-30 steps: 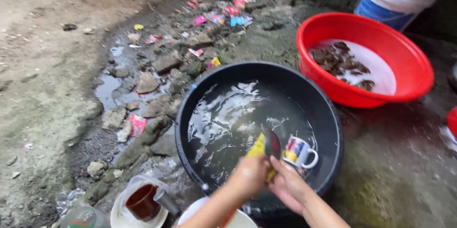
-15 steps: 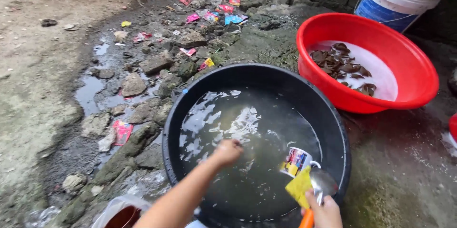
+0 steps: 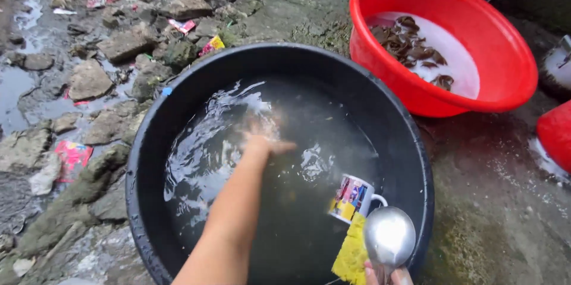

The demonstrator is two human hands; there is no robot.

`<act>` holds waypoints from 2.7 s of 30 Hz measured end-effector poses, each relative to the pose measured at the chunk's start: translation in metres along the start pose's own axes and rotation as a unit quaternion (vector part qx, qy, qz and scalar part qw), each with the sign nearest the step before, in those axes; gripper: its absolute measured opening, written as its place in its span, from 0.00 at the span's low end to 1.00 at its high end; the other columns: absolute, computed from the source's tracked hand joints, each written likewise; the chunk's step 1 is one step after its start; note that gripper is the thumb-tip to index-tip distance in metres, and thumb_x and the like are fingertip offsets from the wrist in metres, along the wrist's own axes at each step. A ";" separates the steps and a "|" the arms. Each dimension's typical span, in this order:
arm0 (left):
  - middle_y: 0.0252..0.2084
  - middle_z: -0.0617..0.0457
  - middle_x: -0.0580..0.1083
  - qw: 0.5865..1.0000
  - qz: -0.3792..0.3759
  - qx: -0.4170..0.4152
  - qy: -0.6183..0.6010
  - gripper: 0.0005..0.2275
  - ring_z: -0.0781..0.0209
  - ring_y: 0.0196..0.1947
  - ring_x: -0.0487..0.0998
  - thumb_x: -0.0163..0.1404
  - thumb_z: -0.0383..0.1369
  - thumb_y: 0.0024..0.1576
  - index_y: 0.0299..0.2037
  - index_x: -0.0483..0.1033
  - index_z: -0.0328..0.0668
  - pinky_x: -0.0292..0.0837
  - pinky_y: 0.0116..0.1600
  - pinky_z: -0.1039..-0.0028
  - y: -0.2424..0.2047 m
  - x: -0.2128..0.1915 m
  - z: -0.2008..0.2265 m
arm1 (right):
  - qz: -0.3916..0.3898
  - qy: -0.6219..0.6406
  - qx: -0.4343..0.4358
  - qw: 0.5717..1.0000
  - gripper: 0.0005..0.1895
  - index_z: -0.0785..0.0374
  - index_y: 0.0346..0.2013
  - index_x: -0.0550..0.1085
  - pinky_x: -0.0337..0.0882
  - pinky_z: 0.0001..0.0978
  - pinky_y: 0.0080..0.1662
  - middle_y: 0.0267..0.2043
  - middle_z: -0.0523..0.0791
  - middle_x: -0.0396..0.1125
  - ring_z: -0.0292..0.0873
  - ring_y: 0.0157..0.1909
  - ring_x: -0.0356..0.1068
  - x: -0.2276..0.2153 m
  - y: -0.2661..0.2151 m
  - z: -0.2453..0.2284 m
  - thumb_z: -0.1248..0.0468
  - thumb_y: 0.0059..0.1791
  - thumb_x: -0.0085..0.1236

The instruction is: Washing various dishes including plates, bowls, and spoons by hand using a sponge and basins of water in an outdoor setting.

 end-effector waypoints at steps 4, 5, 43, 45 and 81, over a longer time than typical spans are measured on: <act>0.80 0.35 0.35 0.980 0.072 0.170 0.067 0.24 0.23 0.77 0.37 0.45 0.41 0.64 0.71 0.62 0.49 0.55 0.69 0.33 -0.011 0.076 0.023 | 0.021 -0.017 -0.060 0.998 0.13 0.68 0.41 0.80 0.80 0.33 0.41 0.41 0.49 0.79 0.48 0.40 0.82 0.006 -0.006 -0.027 0.64 0.45 0.67; 0.80 0.35 0.35 0.980 0.083 0.168 0.069 0.24 0.23 0.77 0.37 0.45 0.41 0.64 0.71 0.62 0.49 0.55 0.69 0.33 0.007 0.094 0.009 | 0.020 -0.007 -0.066 0.998 0.13 0.68 0.41 0.80 0.80 0.33 0.41 0.41 0.49 0.79 0.48 0.40 0.82 0.012 0.001 -0.031 0.64 0.45 0.67; 0.80 0.43 0.32 0.801 -0.098 0.361 0.468 0.48 0.47 0.46 0.82 0.58 0.54 0.52 0.78 0.38 0.62 0.79 0.46 0.65 -0.178 0.143 0.067 | -0.221 0.018 0.022 0.975 0.19 0.66 0.54 0.73 0.89 0.28 0.35 0.57 0.47 0.66 0.44 0.42 0.88 -0.024 -0.028 -0.061 0.57 0.52 0.53; 0.80 0.42 0.32 0.788 -0.089 0.375 0.480 0.40 0.45 0.41 0.82 0.52 0.42 0.58 0.77 0.36 0.66 0.79 0.42 0.63 -0.176 0.150 0.040 | -0.224 0.026 0.014 0.974 0.20 0.67 0.54 0.72 0.89 0.29 0.35 0.57 0.48 0.65 0.45 0.42 0.88 -0.024 -0.029 -0.058 0.57 0.52 0.53; 0.52 0.47 0.72 0.845 0.418 0.083 -0.322 0.34 0.50 0.50 0.75 0.64 0.47 0.35 0.54 0.71 0.46 0.71 0.55 0.66 -0.407 -0.107 -0.347 | -0.389 0.002 -0.180 0.904 0.14 0.68 0.48 0.74 0.61 0.35 0.30 0.42 0.51 0.67 0.48 0.27 0.64 0.001 -0.157 -0.305 0.58 0.57 0.54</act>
Point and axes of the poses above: each hand's wrist, its own y-axis towards the middle knuckle, its own x-axis out of the palm, z = x × y, the point moved 4 cm from there along y, towards the middle knuckle
